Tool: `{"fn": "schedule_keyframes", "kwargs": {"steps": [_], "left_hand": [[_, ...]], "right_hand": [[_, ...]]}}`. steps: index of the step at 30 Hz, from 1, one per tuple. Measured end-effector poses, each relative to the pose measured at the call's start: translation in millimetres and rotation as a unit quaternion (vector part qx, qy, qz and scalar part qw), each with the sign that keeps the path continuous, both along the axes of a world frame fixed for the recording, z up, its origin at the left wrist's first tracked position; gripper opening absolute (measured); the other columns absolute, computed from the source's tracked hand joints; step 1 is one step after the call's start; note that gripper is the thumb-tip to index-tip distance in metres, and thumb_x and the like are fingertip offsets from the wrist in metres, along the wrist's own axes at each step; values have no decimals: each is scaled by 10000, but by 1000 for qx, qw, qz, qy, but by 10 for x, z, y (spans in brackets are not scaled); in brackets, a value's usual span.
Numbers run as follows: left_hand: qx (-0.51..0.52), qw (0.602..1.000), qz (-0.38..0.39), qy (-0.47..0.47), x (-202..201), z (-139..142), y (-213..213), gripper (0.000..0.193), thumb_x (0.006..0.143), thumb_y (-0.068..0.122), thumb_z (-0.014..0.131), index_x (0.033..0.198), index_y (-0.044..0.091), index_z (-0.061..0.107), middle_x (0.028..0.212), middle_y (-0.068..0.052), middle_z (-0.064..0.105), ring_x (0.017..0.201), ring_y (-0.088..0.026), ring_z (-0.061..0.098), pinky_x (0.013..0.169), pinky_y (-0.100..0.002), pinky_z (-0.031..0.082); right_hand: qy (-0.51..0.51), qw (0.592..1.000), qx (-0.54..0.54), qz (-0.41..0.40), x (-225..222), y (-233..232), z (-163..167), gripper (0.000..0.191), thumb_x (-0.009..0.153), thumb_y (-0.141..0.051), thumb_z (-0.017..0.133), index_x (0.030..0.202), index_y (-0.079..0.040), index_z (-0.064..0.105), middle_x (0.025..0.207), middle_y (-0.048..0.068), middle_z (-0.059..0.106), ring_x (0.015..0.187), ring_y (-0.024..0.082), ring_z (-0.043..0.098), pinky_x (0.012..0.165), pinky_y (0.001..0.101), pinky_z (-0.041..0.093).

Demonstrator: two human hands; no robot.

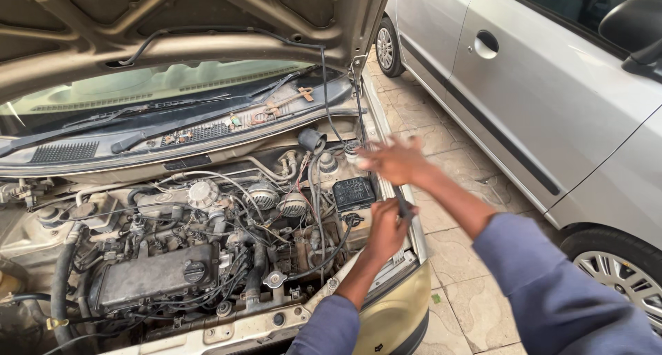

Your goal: The person uses a wrench to tighten bolts on a black box component located in the engine bay of a car. The person repeatedly adjusts the wrench and applies force to secure the component while the car hood remains open.

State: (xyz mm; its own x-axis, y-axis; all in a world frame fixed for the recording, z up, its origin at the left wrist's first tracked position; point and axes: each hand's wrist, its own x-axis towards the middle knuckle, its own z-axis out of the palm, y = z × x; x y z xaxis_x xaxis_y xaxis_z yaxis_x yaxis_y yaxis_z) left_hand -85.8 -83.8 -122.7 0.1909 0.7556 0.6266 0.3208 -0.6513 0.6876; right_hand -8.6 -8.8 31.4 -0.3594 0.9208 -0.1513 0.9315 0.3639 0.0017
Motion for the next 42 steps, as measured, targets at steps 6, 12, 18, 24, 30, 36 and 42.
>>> {"fn": "schedule_keyframes", "kwargs": {"steps": [6,12,18,24,30,36,42], "left_hand": [[5,993,-53,-108,142,-97,159,426,962,208,713,1278,-40,571,1168,-151,604,1069,-259,600,902,-385,471],[-29,996,86,5,-121,-145,410,143,907,171,704,976,53,746,908,-100,731,867,-255,684,833,-460,446],[-119,987,83,-72,-293,-129,323,207,979,244,677,947,50,740,866,-121,702,830,-279,673,850,-414,469],[-57,998,-24,27,-262,-56,54,251,1016,272,609,1012,38,700,977,-128,695,1027,-290,635,970,-468,418],[-34,992,-4,124,98,-118,91,236,1016,239,617,1086,15,647,1049,-162,652,1068,-312,592,935,-493,409],[22,999,22,7,44,-318,389,180,922,67,580,1079,73,667,1124,-148,653,1085,-307,592,933,-458,455],[-56,989,138,18,-185,-191,267,239,1009,240,679,943,10,683,934,-158,696,911,-315,638,904,-421,370]], "right_hand": [[-20,980,-2,200,-218,-932,-178,552,983,-550,358,1512,-404,413,1666,-73,221,1574,257,70,1187,725,14],[44,979,133,148,514,-1027,-166,505,1045,-483,251,1527,-430,393,1698,-35,143,1551,313,85,1152,715,25],[120,993,19,3,553,-132,-186,538,1003,-543,230,1533,-525,325,1690,-126,173,1565,297,118,1162,731,42],[75,994,-36,-72,91,136,-35,556,1009,-623,271,1537,-504,394,1580,-108,478,1514,261,358,1204,705,134],[46,991,9,124,-234,-564,-160,513,995,-481,417,1496,-388,474,1568,-109,489,1484,199,384,1207,726,53],[48,973,136,178,401,-989,-374,549,1002,-538,298,1516,-377,404,1663,-12,265,1545,280,174,1151,726,10],[135,990,39,-16,717,-138,-243,686,942,-683,90,1588,-491,215,1685,-82,173,1558,320,99,1185,692,40]]}}
